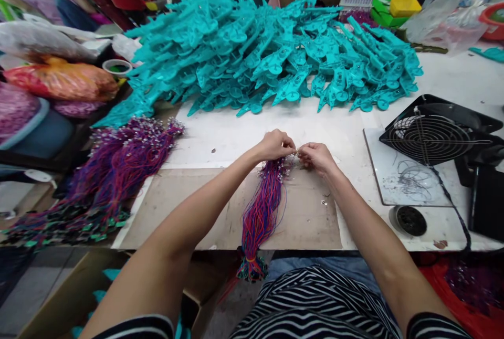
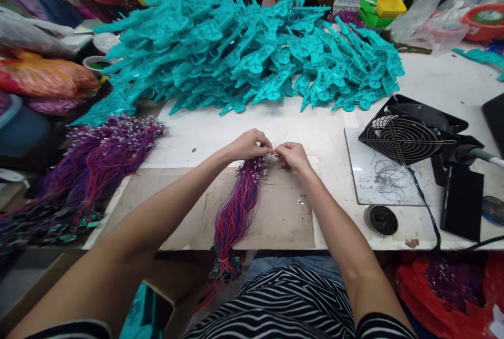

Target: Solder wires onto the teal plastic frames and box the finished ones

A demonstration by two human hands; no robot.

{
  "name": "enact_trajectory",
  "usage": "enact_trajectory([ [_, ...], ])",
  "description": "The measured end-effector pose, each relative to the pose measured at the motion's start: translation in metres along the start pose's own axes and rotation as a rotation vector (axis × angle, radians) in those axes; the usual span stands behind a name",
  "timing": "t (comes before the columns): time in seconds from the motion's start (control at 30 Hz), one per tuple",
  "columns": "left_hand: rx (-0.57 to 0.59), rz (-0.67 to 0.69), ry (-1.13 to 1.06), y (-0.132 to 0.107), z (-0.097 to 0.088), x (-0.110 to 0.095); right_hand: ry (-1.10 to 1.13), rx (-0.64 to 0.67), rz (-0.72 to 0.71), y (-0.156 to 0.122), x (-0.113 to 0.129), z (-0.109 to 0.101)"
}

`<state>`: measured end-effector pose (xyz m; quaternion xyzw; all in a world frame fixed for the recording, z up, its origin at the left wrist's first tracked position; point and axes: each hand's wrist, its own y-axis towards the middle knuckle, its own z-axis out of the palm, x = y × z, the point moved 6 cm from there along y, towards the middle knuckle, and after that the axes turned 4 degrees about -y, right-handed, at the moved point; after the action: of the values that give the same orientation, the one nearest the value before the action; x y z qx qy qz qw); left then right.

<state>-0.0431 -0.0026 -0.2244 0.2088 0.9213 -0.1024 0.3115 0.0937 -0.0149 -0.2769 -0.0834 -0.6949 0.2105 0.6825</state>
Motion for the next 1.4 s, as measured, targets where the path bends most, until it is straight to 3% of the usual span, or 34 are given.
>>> enact_trajectory([
  [0.1, -0.166, 0.093, 0.236, -0.005, 0.000, -0.014, -0.005, -0.032, -0.002, 0.001, 0.000, -0.001],
  [0.17, -0.282, 0.083, 0.263, -0.011, 0.002, -0.016, -0.009, -0.064, -0.013, 0.001, -0.002, -0.002],
  [0.23, -0.400, 0.012, 0.160, -0.016, 0.001, -0.006, -0.009, -0.099, -0.020, 0.002, -0.004, -0.004],
  [0.33, -0.576, -0.151, -0.177, -0.019, -0.004, 0.026, 0.012, -0.139, -0.003, 0.002, -0.010, -0.009],
  [0.43, -0.618, -0.286, -0.428, -0.022, -0.006, 0.054, 0.049, -0.130, 0.009, 0.000, -0.012, -0.011],
  [0.5, -0.663, -0.335, -0.381, -0.027, -0.010, 0.058, 0.068, -0.103, 0.002, -0.001, -0.011, -0.010],
  [0.57, -0.693, -0.244, -0.209, -0.032, -0.016, 0.043, 0.079, -0.080, -0.009, -0.002, -0.008, -0.008],
  [0.63, -0.569, -0.044, -0.052, -0.029, -0.012, 0.016, 0.084, -0.065, -0.022, -0.001, -0.007, -0.007],
  [0.7, -0.321, 0.083, 0.027, -0.022, 0.003, -0.006, 0.084, -0.063, -0.041, -0.001, -0.007, -0.007],
  [0.77, -0.142, 0.076, 0.086, -0.015, 0.016, -0.013, 0.077, -0.073, -0.065, 0.000, -0.007, -0.009],
  [0.83, -0.069, 0.038, 0.143, -0.009, 0.022, -0.012, 0.060, -0.084, -0.096, -0.001, -0.008, -0.011],
  [0.93, -0.056, 0.019, 0.136, -0.003, 0.024, -0.004, 0.003, -0.065, -0.142, -0.001, -0.008, -0.013],
  [1.1, -0.050, -0.003, -0.068, -0.004, 0.021, 0.008, -0.147, -0.006, -0.227, -0.002, -0.004, -0.011],
  [1.4, -0.066, 0.015, -0.248, -0.014, 0.017, 0.006, -0.392, 0.008, -0.404, -0.008, 0.013, -0.014],
])
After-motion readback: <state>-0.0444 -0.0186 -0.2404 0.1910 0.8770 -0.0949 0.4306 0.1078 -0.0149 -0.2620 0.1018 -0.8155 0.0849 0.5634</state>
